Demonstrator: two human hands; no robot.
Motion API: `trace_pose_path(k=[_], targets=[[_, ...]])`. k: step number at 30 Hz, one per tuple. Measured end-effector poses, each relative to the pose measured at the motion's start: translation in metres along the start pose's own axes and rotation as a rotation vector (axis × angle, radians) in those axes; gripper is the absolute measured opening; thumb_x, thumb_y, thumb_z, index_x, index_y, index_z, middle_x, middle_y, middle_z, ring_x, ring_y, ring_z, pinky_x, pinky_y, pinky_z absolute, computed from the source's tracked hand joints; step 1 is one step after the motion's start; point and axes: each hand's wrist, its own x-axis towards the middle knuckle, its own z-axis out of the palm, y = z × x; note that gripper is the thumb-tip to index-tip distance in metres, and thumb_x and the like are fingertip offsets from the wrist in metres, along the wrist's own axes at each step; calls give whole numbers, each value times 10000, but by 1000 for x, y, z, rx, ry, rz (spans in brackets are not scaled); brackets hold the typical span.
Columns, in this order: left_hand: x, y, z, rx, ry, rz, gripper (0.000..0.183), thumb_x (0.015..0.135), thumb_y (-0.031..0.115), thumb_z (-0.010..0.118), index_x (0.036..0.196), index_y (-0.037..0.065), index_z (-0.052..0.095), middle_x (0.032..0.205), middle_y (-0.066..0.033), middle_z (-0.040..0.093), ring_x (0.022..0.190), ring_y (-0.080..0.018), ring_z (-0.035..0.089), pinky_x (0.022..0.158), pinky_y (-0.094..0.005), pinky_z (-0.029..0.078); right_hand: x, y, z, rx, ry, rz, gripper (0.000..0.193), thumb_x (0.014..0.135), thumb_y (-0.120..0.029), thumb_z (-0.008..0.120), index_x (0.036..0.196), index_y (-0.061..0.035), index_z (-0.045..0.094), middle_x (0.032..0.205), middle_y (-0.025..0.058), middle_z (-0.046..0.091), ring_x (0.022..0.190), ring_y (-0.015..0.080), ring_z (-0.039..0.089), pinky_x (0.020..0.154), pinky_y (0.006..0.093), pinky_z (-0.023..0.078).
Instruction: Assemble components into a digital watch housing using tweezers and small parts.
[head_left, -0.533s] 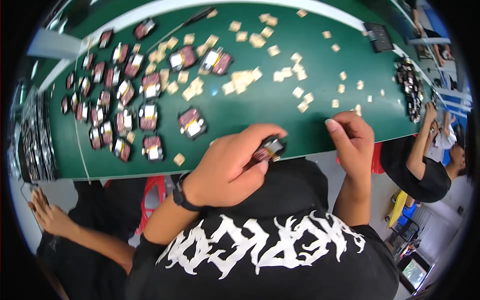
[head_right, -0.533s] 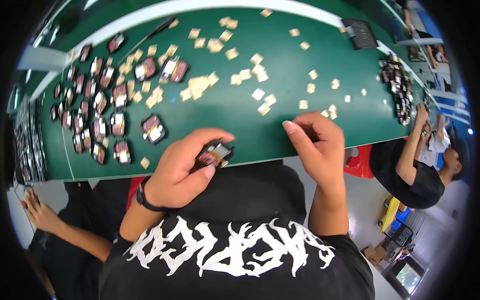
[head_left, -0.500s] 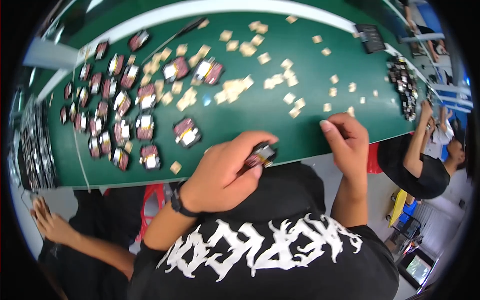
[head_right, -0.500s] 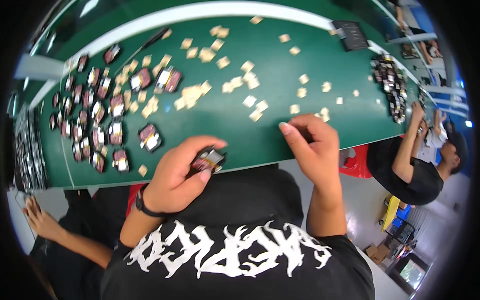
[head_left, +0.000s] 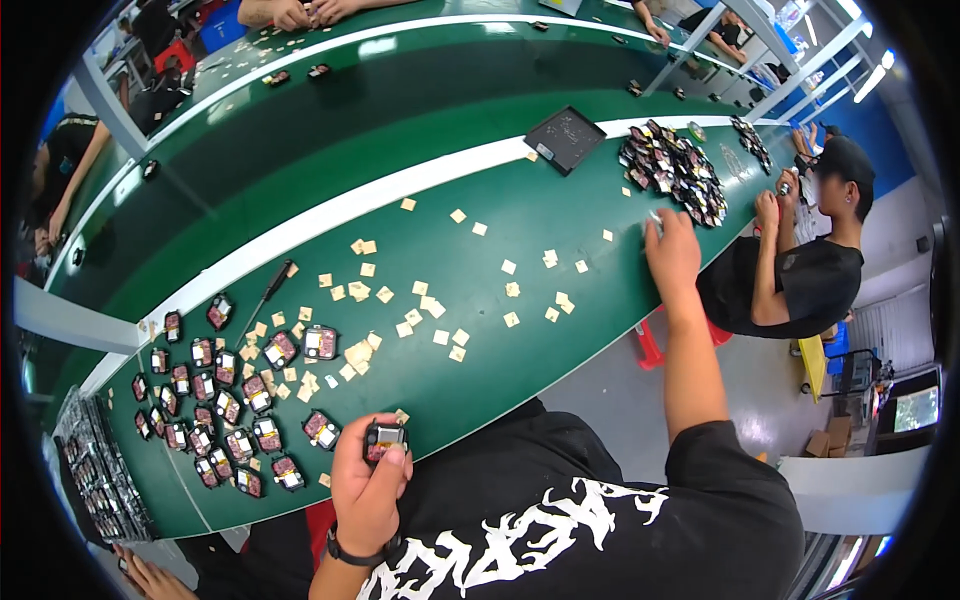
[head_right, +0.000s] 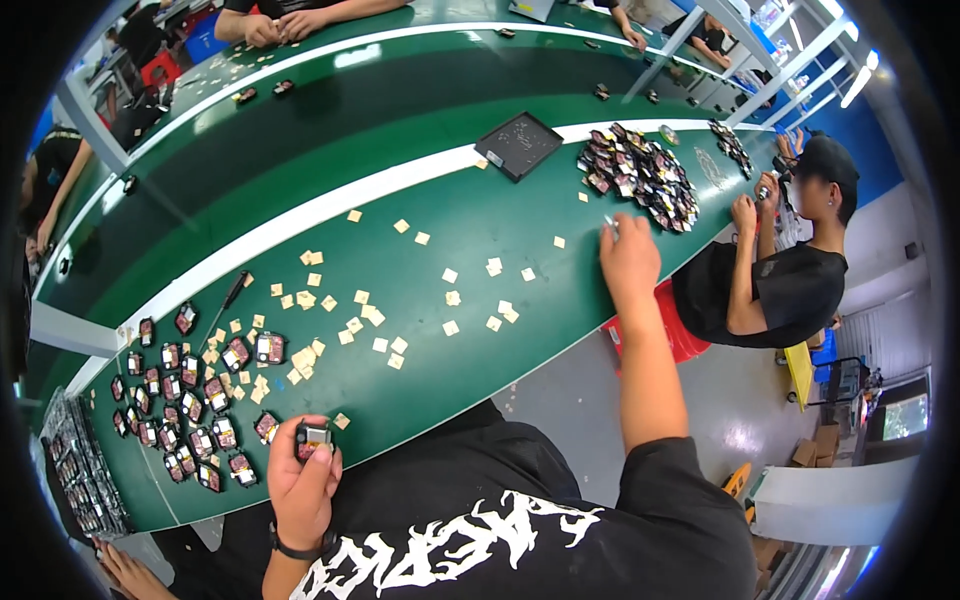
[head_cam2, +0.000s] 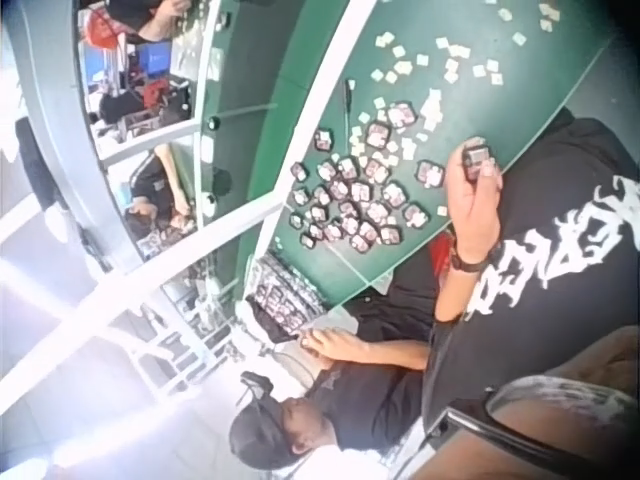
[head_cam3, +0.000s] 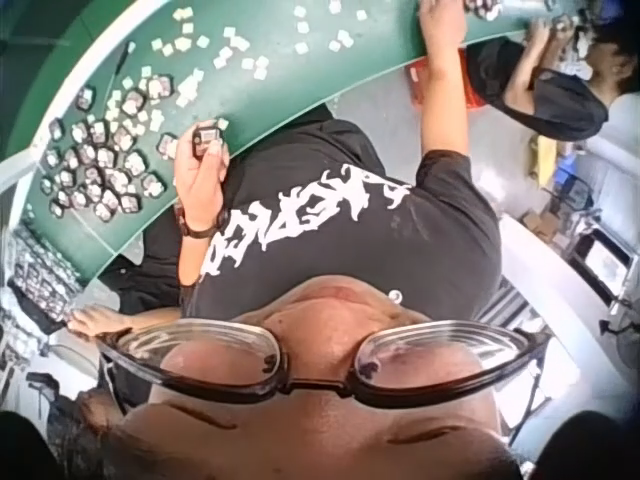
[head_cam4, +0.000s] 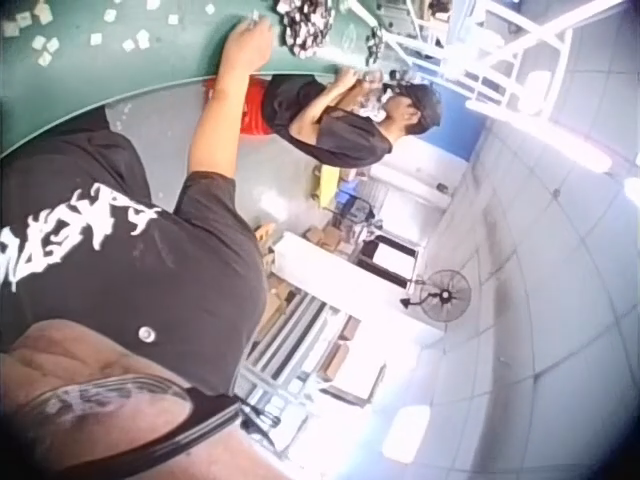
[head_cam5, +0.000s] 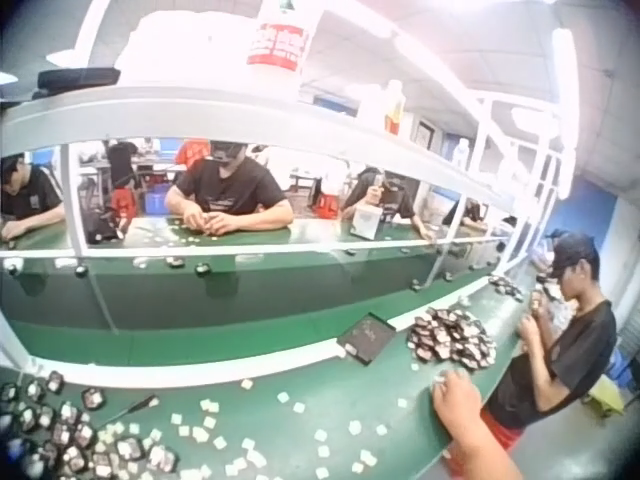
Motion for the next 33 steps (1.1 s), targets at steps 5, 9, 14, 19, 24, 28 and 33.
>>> trace_pose_path(k=[5,9,14,19,24,28,33], targets=[[-37,34,-21,226,323,235,318,985,55,558,1284,-9,470,879,-143,679,627,-67,508,558,-196,410,47,24,47,-146,-29,-140,312,894,-200,636,1190,-103,640,1169,165,648,978,382,672,803,496,547],[-39,39,-95,185,576,331,259,996,30,550,1244,-21,498,931,-121,696,613,-61,512,529,-198,406,91,149,82,-169,-64,-315,295,890,-166,617,1162,-67,670,1129,200,679,996,420,651,853,487,521],[-92,24,-176,296,1068,322,114,985,89,625,1048,-6,619,827,-14,624,617,-59,561,521,-202,433,115,133,89,-270,-295,-384,333,969,-180,560,1266,-42,620,1265,178,631,1124,389,622,925,444,507],[-110,21,-215,377,1277,234,162,952,89,663,1061,-31,649,820,-19,643,628,-57,586,545,-199,466,94,114,80,-252,-199,-539,295,982,-172,567,1239,-36,619,1248,177,620,1100,389,623,899,444,507],[-89,33,-234,519,1202,267,244,922,98,689,1116,-49,667,842,-51,693,610,-78,604,534,-221,484,55,65,41,30,-230,-602,227,963,-106,603,1172,-20,623,1094,171,627,996,375,637,822,431,505],[-72,49,-220,680,1125,87,297,902,157,723,1105,-54,677,845,-84,694,692,-148,648,606,-296,516,16,13,8,161,-158,-658,178,937,-58,638,1111,-20,644,995,147,620,863,350,640,737,420,506],[-62,44,-209,1620,1310,261,386,886,195,738,1160,-61,648,1019,-201,629,918,-380,635,804,-474,508,-33,-65,-57,330,-152,-710,267,775,34,714,1032,-17,662,917,146,640,795,345,642,675,411,510]])
